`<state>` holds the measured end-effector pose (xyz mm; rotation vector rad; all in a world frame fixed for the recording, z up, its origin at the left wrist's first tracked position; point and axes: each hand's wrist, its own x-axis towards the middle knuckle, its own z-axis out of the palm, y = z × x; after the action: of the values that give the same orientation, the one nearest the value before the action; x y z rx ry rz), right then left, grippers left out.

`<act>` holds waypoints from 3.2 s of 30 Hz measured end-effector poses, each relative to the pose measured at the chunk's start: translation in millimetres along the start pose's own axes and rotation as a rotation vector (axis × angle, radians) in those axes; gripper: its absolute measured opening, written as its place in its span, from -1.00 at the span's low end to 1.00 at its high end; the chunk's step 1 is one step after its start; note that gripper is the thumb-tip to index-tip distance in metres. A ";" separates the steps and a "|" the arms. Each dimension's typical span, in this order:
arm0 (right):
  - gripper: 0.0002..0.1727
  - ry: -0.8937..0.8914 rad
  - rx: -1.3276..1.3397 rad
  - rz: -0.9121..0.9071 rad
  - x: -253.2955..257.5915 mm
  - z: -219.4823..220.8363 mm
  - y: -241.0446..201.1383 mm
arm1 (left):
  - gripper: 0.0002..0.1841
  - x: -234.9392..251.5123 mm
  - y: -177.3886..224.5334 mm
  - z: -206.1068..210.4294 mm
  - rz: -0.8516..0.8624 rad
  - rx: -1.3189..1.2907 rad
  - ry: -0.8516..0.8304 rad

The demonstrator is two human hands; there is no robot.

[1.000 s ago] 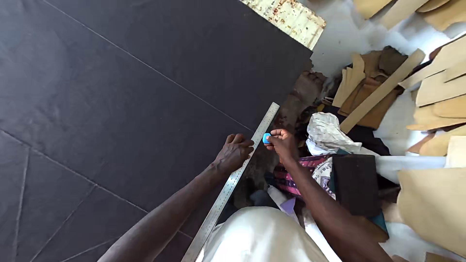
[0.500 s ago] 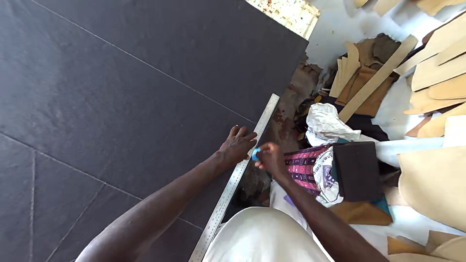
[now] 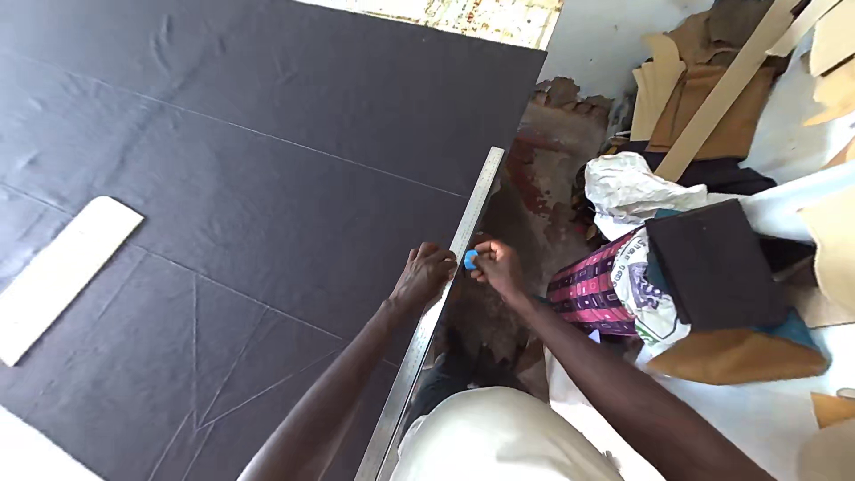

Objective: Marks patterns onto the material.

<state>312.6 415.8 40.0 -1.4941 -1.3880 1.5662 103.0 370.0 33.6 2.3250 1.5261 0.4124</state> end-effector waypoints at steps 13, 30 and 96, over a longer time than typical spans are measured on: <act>-0.67 0.106 -0.206 -0.004 4.9 12.3 -1.3 | -0.38 -69.6 14.8 -12.7 -0.052 0.041 -0.296; -0.70 0.147 -0.385 0.026 -19.6 42.5 4.0 | -0.10 -64.7 16.3 -12.6 -0.001 0.213 -0.389; -0.71 -0.763 0.428 -0.130 -198.8 68.9 29.5 | -0.44 -121.0 47.1 -269.7 -0.264 -0.914 1.250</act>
<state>298.6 206.5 73.6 -0.5469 -1.3473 2.2836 -15.7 271.5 290.1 1.0355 1.4467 2.1676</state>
